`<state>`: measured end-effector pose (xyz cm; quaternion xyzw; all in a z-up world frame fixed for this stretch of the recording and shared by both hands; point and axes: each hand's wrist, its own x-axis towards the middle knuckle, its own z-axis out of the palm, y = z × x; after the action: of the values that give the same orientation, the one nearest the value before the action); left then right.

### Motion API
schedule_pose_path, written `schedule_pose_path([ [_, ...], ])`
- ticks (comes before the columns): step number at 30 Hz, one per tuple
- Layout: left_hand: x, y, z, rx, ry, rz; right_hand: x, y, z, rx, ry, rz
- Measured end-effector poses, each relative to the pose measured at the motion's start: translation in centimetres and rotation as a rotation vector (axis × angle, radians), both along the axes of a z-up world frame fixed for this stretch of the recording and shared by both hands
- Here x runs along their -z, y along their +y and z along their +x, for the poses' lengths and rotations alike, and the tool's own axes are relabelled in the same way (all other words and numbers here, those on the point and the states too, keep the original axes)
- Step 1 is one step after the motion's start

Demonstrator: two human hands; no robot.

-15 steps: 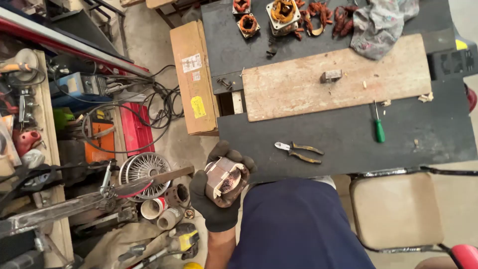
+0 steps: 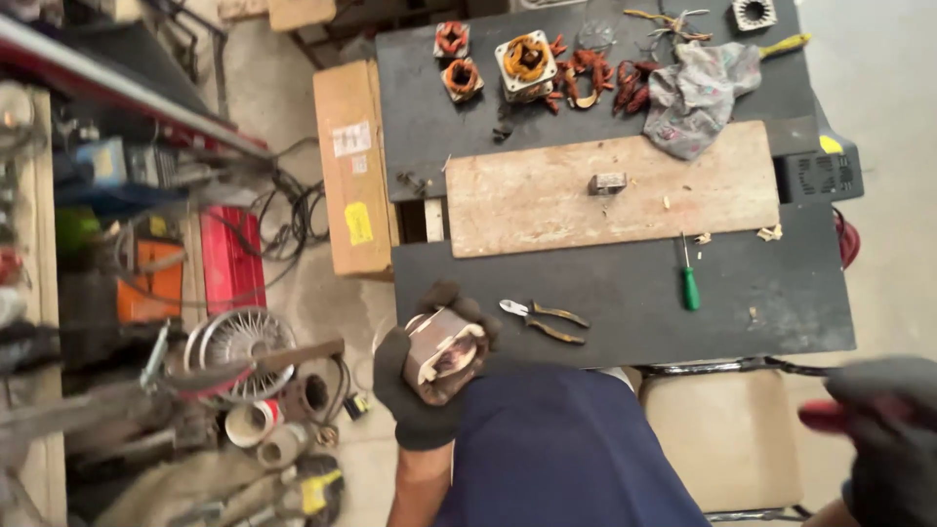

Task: Disassembling and inspecting a motor stator using pliers and a screwdriver on a workbench

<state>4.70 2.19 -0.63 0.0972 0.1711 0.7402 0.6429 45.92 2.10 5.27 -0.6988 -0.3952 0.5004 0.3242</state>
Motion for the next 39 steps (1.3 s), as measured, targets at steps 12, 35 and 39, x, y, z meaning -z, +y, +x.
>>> schedule_pose_path([
  [12,4.0,1.7,4.9,-0.083,0.011,-0.143,1.3,8.8,-2.3,-0.625,-0.471,0.319],
  [35,27.4,12.0,12.2,0.480,1.469,-0.922,23.0,8.5,-0.8,-0.465,-0.252,-0.642],
  [39,26.9,13.7,12.2,0.454,1.322,-0.850,36.5,5.0,-0.9,-0.120,0.179,0.052],
])
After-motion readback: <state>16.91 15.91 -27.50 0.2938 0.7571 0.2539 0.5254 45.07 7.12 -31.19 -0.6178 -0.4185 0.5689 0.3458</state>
